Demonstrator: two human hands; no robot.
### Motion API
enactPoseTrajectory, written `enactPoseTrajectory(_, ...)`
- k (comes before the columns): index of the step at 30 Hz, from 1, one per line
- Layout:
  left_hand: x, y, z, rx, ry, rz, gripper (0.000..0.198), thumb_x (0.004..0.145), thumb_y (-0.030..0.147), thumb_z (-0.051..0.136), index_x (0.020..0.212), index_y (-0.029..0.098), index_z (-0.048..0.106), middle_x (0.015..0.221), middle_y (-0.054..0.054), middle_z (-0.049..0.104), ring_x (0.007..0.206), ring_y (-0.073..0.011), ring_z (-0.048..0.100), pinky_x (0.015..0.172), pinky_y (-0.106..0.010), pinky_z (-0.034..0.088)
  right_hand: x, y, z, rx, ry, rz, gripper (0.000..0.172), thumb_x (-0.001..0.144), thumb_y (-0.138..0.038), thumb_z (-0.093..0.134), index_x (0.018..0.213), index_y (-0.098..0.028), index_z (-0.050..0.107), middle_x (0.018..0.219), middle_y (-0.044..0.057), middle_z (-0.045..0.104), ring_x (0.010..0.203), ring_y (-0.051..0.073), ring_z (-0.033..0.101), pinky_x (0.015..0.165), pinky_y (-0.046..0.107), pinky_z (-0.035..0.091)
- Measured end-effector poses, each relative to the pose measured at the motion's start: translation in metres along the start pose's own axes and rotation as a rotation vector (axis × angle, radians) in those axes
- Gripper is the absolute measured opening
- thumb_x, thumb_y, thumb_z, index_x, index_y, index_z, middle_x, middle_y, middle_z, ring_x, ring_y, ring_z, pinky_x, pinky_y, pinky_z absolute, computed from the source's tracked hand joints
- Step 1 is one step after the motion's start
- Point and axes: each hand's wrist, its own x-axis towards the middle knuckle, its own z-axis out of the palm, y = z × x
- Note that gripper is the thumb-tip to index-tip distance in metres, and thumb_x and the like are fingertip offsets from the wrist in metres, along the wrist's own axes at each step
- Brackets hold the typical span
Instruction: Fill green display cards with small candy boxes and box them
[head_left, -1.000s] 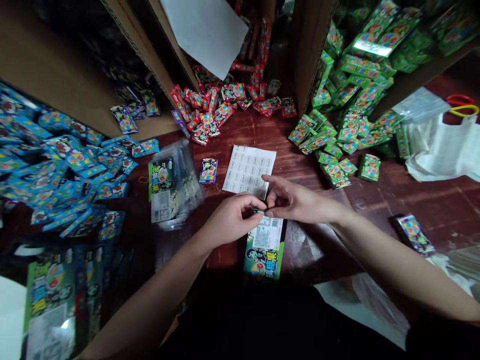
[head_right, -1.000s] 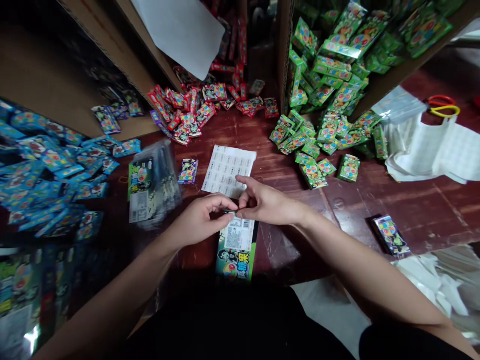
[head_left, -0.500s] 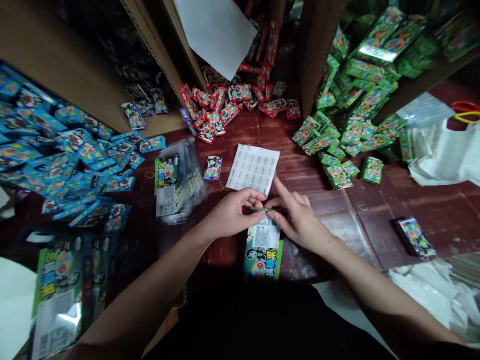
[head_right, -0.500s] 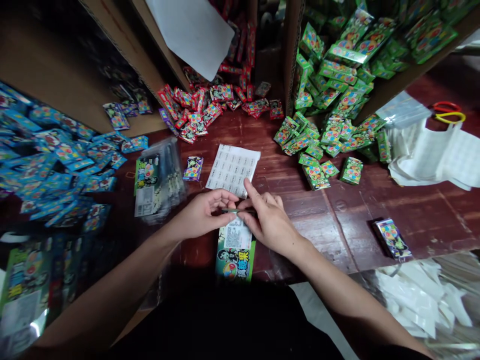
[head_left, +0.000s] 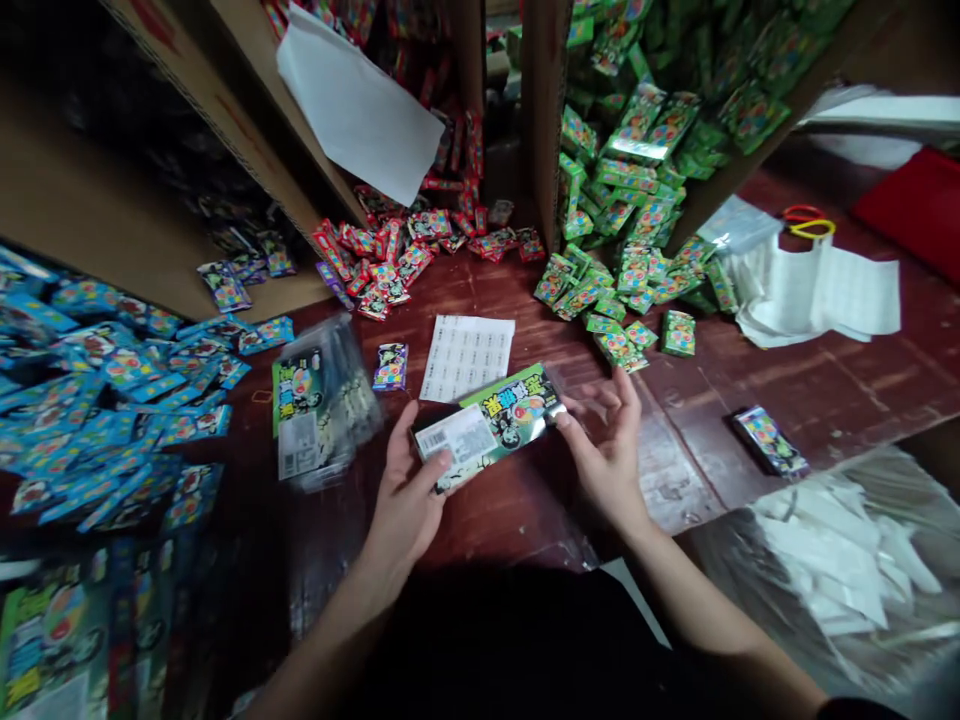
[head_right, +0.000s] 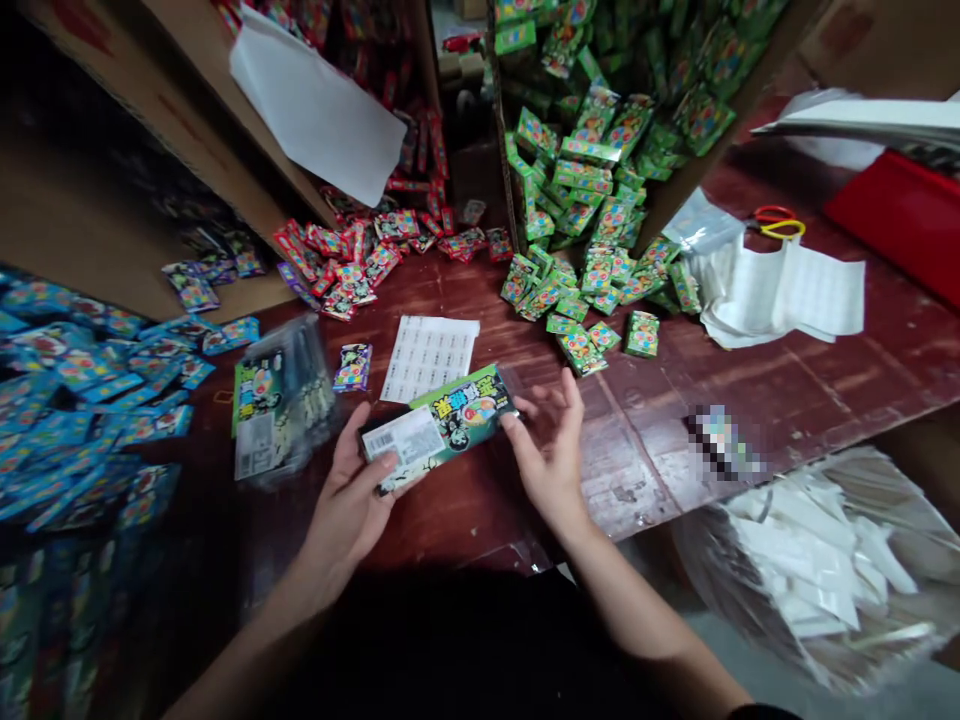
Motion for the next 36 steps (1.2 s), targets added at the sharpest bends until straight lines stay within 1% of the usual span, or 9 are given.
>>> enactPoseTrajectory(3,-0.015,-0.016,-0.005,0.128,-0.046,0.019,0.058,0.074,0.026,0.083,0.126,0.031,0.057,0.112,-0.001,0.070,0.099,-0.0189,0.067,0.083,-0.030,0.057,0.007,0.000,-0.003,-0.036,-0.077,-0.073,0.087,0.088,-0.031,0.071,0.155,-0.043,0.018,0.128,0.006,0.051,0.116,0.021,0.060,0.102,0.043,0.054)
enactPoseTrajectory(6,-0.016,-0.016,-0.009,0.445,-0.164,0.092,0.029,0.076,0.027,0.082,0.095,0.020,0.061,0.096,-0.001,0.068,0.090,-0.0157,0.065,0.082,-0.027,0.053,0.008,-0.005,-0.007,-0.100,-0.359,-0.100,0.087,0.092,-0.027,0.065,0.158,-0.043,0.009,0.130,0.007,0.051,0.109,0.020,0.062,0.099,0.044,0.057)
enactPoseTrajectory(9,-0.009,-0.005,-0.001,0.522,-0.300,0.165,0.035,0.082,0.027,0.077,0.110,0.020,0.056,0.098,-0.002,0.066,0.090,-0.0157,0.066,0.083,-0.029,0.053,0.002,-0.011,-0.003,-0.165,-0.533,-0.166,0.082,0.096,-0.023,0.059,0.158,-0.044,0.010,0.140,0.009,0.045,0.110,0.021,0.062,0.100,0.047,0.056)
enactPoseTrajectory(15,-0.001,-0.002,0.019,0.447,-0.382,0.221,0.067,0.089,0.025,0.067,0.148,0.024,0.034,0.131,-0.012,0.061,0.113,-0.0214,0.064,0.096,-0.035,0.053,-0.012,-0.003,0.021,-0.242,-0.147,-0.199,0.081,0.095,-0.027,0.057,0.156,-0.043,0.006,0.146,0.011,0.035,0.124,0.026,0.056,0.100,0.050,0.056)
enactPoseTrajectory(20,-0.003,-0.016,0.008,0.427,-0.427,0.176,0.064,0.085,0.023,0.071,0.140,0.024,0.037,0.127,-0.011,0.062,0.111,-0.0215,0.064,0.095,-0.036,0.053,-0.015,0.010,0.019,-0.239,-0.235,-0.173,0.077,0.096,-0.025,0.052,0.156,-0.041,0.007,0.133,0.010,0.041,0.103,0.020,0.063,0.094,0.043,0.058)
enactPoseTrajectory(23,-0.001,-0.013,-0.001,0.499,-0.389,0.128,0.035,0.090,0.027,0.066,0.122,0.021,0.053,0.117,-0.008,0.066,0.105,-0.0199,0.065,0.094,-0.036,0.052,-0.015,0.013,0.011,-0.216,-0.360,-0.175,0.081,0.095,-0.023,0.056,0.157,-0.042,0.008,0.124,0.007,0.044,0.089,0.016,0.063,0.089,0.042,0.059)
enactPoseTrajectory(29,0.010,0.003,0.002,0.440,-0.236,0.172,0.019,0.091,0.028,0.063,0.107,0.019,0.061,0.112,-0.007,0.071,0.106,-0.0186,0.065,0.099,-0.038,0.049,-0.014,0.007,0.022,-0.174,-0.349,-0.059,0.086,0.095,-0.026,0.057,0.157,-0.044,-0.001,0.152,0.012,0.031,0.117,0.023,0.062,0.103,0.049,0.053)
enactPoseTrajectory(32,0.010,0.008,0.002,0.464,-0.243,0.143,0.026,0.090,0.028,0.066,0.115,0.020,0.062,0.109,-0.006,0.072,0.101,-0.0169,0.066,0.097,-0.036,0.050,-0.017,0.000,0.027,-0.094,-0.378,0.000,0.089,0.095,-0.028,0.058,0.155,-0.047,-0.004,0.150,0.011,0.033,0.106,0.021,0.067,0.099,0.048,0.057)
enactPoseTrajectory(36,0.009,0.018,0.005,0.574,-0.302,0.161,0.014,0.090,0.032,0.067,0.091,0.018,0.070,0.115,-0.008,0.072,0.109,-0.0185,0.065,0.101,-0.037,0.048,-0.018,-0.012,0.027,-0.114,-0.384,-0.010,0.091,0.093,-0.032,0.062,0.156,-0.046,-0.003,0.139,0.009,0.040,0.098,0.020,0.068,0.097,0.047,0.059)
